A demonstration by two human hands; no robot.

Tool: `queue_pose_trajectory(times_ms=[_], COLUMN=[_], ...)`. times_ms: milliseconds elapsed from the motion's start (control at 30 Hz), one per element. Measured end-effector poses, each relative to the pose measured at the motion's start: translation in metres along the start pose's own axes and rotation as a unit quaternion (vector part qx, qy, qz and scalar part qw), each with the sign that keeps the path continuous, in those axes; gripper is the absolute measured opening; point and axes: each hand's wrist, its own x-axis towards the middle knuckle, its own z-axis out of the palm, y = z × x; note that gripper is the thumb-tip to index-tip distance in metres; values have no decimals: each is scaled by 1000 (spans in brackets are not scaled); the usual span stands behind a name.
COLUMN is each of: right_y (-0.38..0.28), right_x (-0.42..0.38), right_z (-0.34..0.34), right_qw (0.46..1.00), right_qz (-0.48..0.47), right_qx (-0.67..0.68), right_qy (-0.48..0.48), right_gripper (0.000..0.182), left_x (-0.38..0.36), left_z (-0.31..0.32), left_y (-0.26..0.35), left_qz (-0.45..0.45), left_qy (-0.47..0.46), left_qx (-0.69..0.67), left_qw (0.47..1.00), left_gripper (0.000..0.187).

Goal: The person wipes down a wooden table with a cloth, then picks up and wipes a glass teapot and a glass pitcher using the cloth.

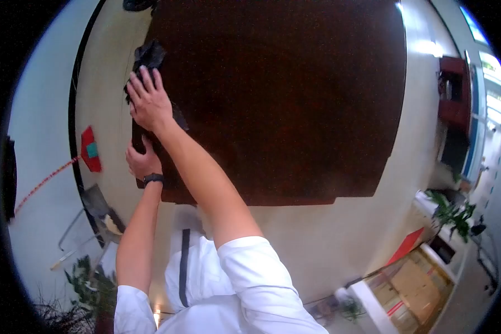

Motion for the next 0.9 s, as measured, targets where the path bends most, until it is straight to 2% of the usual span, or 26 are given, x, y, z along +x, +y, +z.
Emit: queue_pose_trajectory(times_ms=[100,233,267,333,400,433,500,567,633,667,700,733,833,900], right_y=[29,125,161,232,290,322,344,373,388,432,429,438,434,435], right_x=[-11,-39,-53,-89,-137,-161,-200,-247,-285,-329,-337,-352,-360,-352], right_z=[-23,-91,-109,-164,-216,-228,-290,-314,-336,-338,-354,-363,-379,-389], right_qw=[1000,989,980,957,908,893,870,824,797,811,805,780,727,655], right_qz=[1,119,148,207,291,319,377,435,475,406,460,491,562,651], right_qx=[-7,-89,-101,-155,-290,-296,-298,-343,-352,-373,-342,-366,-376,-378], right_qy=[-18,-15,84,132,85,111,106,123,123,194,153,124,118,63], right_gripper=[51,49,44,44,50,50,54,53,52,51,53,53,54,56], left_x=[2,8,9,5,4,11,5,12,24,24,24,21,19,4], left_z=[7,8,9,4,8,10,4,7,16,17,17,15,7,-3], left_y=[-6,-9,-12,-4,-6,-13,1,-11,-32,-31,-33,-27,-22,0], left_qz=[35,-11,-5,-22,-7,-5,13,-24,6,2,-5,6,12,-26], left_qy=[16,-7,-5,-19,-13,-11,-15,-17,-2,-2,-2,-8,-2,-7], left_qx=[19,-24,-20,-11,-38,-54,-41,-51,-32,-40,-48,-44,-4,-18], left_qw=[999,1000,1000,1000,999,998,999,998,999,999,999,999,1000,999], left_gripper=[56,57,58,60,58,57,56,55,54,53,52,56,50,49])
